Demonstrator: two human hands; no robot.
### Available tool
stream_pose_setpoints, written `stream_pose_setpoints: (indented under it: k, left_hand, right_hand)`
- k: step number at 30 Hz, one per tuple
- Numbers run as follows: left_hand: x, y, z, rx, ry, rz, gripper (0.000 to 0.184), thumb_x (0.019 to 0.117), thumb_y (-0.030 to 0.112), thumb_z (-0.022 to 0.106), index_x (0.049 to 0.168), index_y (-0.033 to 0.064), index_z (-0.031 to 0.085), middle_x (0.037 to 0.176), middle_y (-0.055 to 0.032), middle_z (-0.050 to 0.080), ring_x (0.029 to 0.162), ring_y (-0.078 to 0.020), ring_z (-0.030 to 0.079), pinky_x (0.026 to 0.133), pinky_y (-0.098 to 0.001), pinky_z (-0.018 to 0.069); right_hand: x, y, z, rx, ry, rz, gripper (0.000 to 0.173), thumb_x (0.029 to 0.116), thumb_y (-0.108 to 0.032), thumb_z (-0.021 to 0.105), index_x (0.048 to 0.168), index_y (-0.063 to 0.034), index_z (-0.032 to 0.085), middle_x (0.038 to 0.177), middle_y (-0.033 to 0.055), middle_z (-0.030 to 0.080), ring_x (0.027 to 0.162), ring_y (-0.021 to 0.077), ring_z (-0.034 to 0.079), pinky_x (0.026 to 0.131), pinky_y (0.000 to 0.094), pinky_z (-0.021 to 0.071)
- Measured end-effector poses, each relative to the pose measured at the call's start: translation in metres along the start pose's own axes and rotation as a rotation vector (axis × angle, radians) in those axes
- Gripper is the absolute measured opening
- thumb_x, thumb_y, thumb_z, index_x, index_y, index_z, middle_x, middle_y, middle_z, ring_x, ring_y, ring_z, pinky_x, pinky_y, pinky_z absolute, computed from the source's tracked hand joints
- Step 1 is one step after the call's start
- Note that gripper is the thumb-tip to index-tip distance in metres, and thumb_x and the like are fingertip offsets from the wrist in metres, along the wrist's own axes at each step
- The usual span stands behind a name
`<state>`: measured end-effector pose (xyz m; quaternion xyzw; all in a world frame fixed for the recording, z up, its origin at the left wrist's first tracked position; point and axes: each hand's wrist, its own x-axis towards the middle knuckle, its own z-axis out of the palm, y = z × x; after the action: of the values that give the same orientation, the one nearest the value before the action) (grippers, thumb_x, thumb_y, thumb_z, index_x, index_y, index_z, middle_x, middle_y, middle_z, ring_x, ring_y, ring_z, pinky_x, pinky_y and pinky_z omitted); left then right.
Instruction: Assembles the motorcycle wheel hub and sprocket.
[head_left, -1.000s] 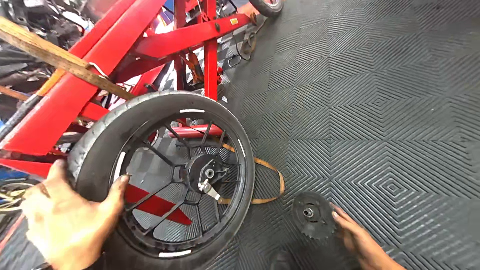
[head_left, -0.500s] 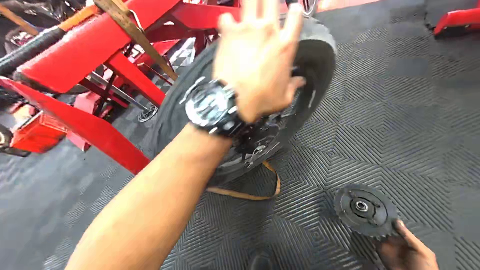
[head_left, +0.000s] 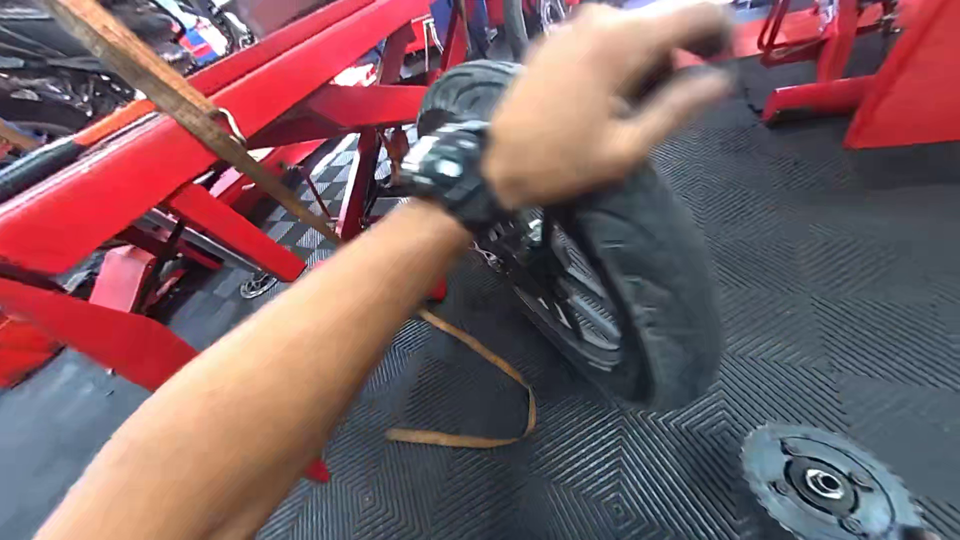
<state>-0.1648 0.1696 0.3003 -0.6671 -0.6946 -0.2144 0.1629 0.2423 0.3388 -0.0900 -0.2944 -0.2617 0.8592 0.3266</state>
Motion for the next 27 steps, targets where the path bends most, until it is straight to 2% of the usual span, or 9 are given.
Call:
stream_pose_setpoints:
  k: [2,3,6,9,11,14,17,21,27]
  left_hand:
    - [-0.010,-0.042,-0.025,0.020,-0.061,-0.481,0.064,0.0967,0.058,0.058,0.142,0.0118,0.058,0.133,-0.0052,0.065,0.121,-0.0144,0.062,0.106,-0.0434,0.0499]
    - [-0.013,-0.061,-0.031,-0.102,-0.074,-0.709,0.080,0.0916,0.064,0.062,0.150,0.0117,0.048,0.138,-0.0047,0.062,0.123,-0.0147,0.061,0.105,-0.0427,0.0510]
    - [-0.010,-0.091,-0.041,-0.362,-0.034,-1.035,0.088,0.0805,0.048,0.078,0.154,0.0209,0.039,0.119,-0.0070,0.070,0.100,-0.0198,0.072,0.081,-0.0422,0.0626]
    - [-0.009,-0.089,-0.062,-0.215,-0.214,-0.994,0.067,0.0891,0.036,0.072,0.150,0.0234,0.048,0.122,-0.0048,0.068,0.096,-0.0159,0.070,0.078,-0.0388,0.0604]
    - [-0.022,-0.089,-0.083,-0.201,-0.309,-0.945,0.068,0.0890,0.030,0.071,0.152,0.0283,0.044,0.128,-0.0029,0.065,0.098,-0.0159,0.069,0.077,-0.0390,0.0610]
    - [-0.059,-0.077,-0.117,-0.190,-0.357,-0.928,0.064,0.0881,0.021,0.071,0.147,0.0270,0.046,0.134,0.0001,0.064,0.097,-0.0142,0.070,0.074,-0.0354,0.0610]
    - [-0.094,-0.069,-0.143,0.006,-0.333,-1.034,0.044,0.0946,0.034,0.069,0.132,0.0174,0.054,0.119,-0.0060,0.065,0.093,-0.0200,0.067,0.076,-0.0436,0.0591]
    - [-0.168,-0.060,-0.132,0.438,-0.219,-1.105,0.096,0.0765,0.066,0.077,0.142,0.0062,0.041,0.120,-0.0289,0.061,0.104,-0.0481,0.063,0.084,-0.0733,0.0489]
    - [-0.276,0.050,-0.110,0.580,0.083,-1.084,0.101,0.0724,0.066,0.076,0.151,0.0104,0.043,0.146,-0.0214,0.049,0.132,-0.0350,0.051,0.107,-0.0584,0.0441]
  right_hand:
    - [-0.002,-0.007,-0.011,-0.043,-0.040,-0.022,0.025,0.1063,-0.029,0.042,0.117,-0.0142,0.059,0.110,-0.0014,0.073,0.110,0.0111,0.069,0.101,0.0400,0.0558]
    - [-0.003,-0.010,-0.011,-0.056,-0.033,-0.025,0.024,0.1068,-0.026,0.039,0.114,-0.0161,0.060,0.106,-0.0044,0.074,0.108,0.0077,0.069,0.101,0.0361,0.0560]
    - [0.009,-0.008,-0.015,-0.004,-0.086,0.002,0.030,0.1006,-0.025,0.052,0.121,-0.0052,0.060,0.117,0.0088,0.071,0.116,0.0221,0.067,0.105,0.0486,0.0523]
    - [0.006,-0.007,-0.008,-0.080,-0.117,0.017,0.022,0.1007,-0.028,0.058,0.112,-0.0139,0.071,0.109,0.0002,0.076,0.109,0.0102,0.070,0.101,0.0368,0.0563]
    - [0.004,0.000,0.010,-0.052,-0.130,0.037,0.018,0.0981,-0.029,0.063,0.108,-0.0174,0.074,0.105,-0.0020,0.077,0.104,0.0068,0.071,0.098,0.0325,0.0573]
    - [0.001,0.014,0.019,-0.036,-0.194,0.120,0.026,0.0995,-0.036,0.063,0.119,-0.0214,0.071,0.113,-0.0019,0.075,0.109,0.0088,0.069,0.100,0.0350,0.0564]
    - [0.000,0.029,0.029,-0.043,-0.233,0.194,0.031,0.0988,-0.037,0.063,0.126,-0.0216,0.066,0.117,-0.0019,0.074,0.111,0.0101,0.069,0.099,0.0367,0.0569]
    - [0.005,0.047,0.036,-0.095,-0.315,0.278,0.035,0.0991,-0.037,0.061,0.130,-0.0216,0.061,0.120,-0.0024,0.072,0.113,0.0103,0.067,0.100,0.0373,0.0561]
    - [0.012,0.063,0.059,-0.282,-0.453,0.340,0.056,0.0923,-0.040,0.068,0.142,-0.0186,0.054,0.131,-0.0039,0.067,0.121,0.0108,0.063,0.105,0.0367,0.0528]
